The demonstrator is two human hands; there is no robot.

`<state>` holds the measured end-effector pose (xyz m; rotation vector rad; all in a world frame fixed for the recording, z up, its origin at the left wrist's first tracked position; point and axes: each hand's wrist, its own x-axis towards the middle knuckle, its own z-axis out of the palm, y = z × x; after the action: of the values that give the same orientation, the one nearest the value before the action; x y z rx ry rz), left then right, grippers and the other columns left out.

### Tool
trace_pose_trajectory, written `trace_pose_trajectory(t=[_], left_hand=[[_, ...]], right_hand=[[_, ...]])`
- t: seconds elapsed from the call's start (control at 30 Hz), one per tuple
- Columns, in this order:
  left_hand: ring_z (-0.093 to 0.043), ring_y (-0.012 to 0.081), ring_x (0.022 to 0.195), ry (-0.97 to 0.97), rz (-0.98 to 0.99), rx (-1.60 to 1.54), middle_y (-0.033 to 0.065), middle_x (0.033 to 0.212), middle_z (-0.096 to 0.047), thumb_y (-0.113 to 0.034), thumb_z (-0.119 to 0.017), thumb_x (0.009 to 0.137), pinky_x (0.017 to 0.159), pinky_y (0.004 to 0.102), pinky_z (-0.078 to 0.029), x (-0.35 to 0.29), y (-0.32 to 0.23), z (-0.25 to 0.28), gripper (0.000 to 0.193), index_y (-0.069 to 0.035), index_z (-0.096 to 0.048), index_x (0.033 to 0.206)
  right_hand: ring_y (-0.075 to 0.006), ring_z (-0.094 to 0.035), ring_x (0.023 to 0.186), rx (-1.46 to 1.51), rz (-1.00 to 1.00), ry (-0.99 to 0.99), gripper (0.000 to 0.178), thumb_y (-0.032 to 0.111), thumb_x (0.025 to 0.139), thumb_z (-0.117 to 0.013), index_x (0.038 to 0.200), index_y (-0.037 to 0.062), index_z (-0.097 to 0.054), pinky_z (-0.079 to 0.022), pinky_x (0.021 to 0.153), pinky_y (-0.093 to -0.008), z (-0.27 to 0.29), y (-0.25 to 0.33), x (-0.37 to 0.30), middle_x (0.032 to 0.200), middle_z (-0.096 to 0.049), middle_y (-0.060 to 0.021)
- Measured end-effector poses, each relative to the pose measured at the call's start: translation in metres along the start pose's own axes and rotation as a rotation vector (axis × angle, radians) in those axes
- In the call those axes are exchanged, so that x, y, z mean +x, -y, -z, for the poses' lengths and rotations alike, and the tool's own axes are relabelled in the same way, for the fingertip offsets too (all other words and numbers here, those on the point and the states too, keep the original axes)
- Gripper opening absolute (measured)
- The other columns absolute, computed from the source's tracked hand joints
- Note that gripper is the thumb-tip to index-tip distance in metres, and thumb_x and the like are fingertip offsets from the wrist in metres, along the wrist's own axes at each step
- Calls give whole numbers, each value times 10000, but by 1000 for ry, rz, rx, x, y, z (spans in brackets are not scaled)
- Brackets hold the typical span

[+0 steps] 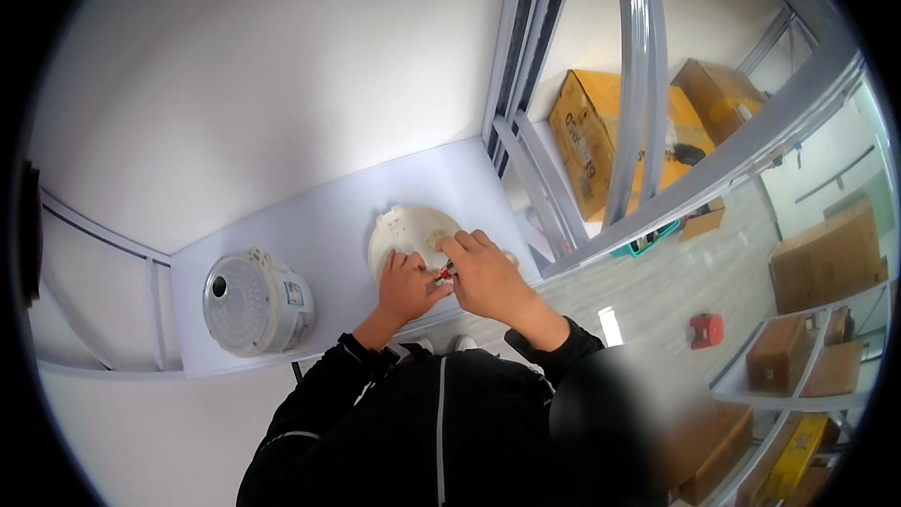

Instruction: The person assembles a white rice cooker by attaching a small plastic component to the underside of the lid and then using a screwdriver to fasten screws into the lid. The person handles the lid, the cooker body, and the screwdriver throughout the process.

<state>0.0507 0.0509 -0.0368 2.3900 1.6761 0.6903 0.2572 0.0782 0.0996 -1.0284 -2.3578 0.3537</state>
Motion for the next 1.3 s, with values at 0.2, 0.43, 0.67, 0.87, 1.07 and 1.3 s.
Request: trace_pose_trajectory(t=[0.2,0.43,0.67,0.87,1.07,1.3], left_hand=[[-535,279,1040,22,-27,28,30,954,-597,-595,-803,797,1141,565,-358,5,0,4,455,-165,-882,922],[-542,255,1057,85,-41,76,7,1012,-632,-586,-806,764,1011,458,-406,12,-3,7,416,-215,-887,934],[-541,261,1133,190,35,6,11,1123,-651,-524,-814,775,1126,537,-364,13,-2,10,356,-206,-889,917],[-542,273,1178,163,3,57,-1,1144,-651,-346,-771,854,1172,565,-347,9,-1,1,208,-234,-881,992],[-566,283,1235,201,11,74,2,1200,-684,-287,-761,867,1101,495,-450,7,1,2,181,-221,-858,1005],[-659,315,1194,170,51,-18,51,1218,-727,-230,-809,836,987,473,-551,1,4,1,169,-153,-808,987]], right_hand=[[-414,-690,913,-188,-533,315,367,146,892,-792,1206,24,-646,-567,755,-470,11,18,7,1042,-654,-181],[-411,-700,882,33,-24,8,347,143,900,-783,1197,8,-664,-574,732,-470,1,-10,1,1047,-668,-192],[-400,-668,1013,-135,-390,354,411,56,852,-784,1239,29,-646,-562,818,-462,10,-4,5,1150,-658,-179],[-380,-681,1003,201,-15,-53,335,72,878,-778,1189,39,-658,-569,764,-482,1,-4,-2,1073,-665,-163],[-386,-685,963,-124,-455,234,374,28,871,-761,1229,36,-652,-575,782,-466,3,1,1,1040,-676,-161],[-396,-723,852,181,1,-3,369,157,902,-779,1230,33,-666,-583,766,-491,3,-9,-2,1061,-711,-169]])
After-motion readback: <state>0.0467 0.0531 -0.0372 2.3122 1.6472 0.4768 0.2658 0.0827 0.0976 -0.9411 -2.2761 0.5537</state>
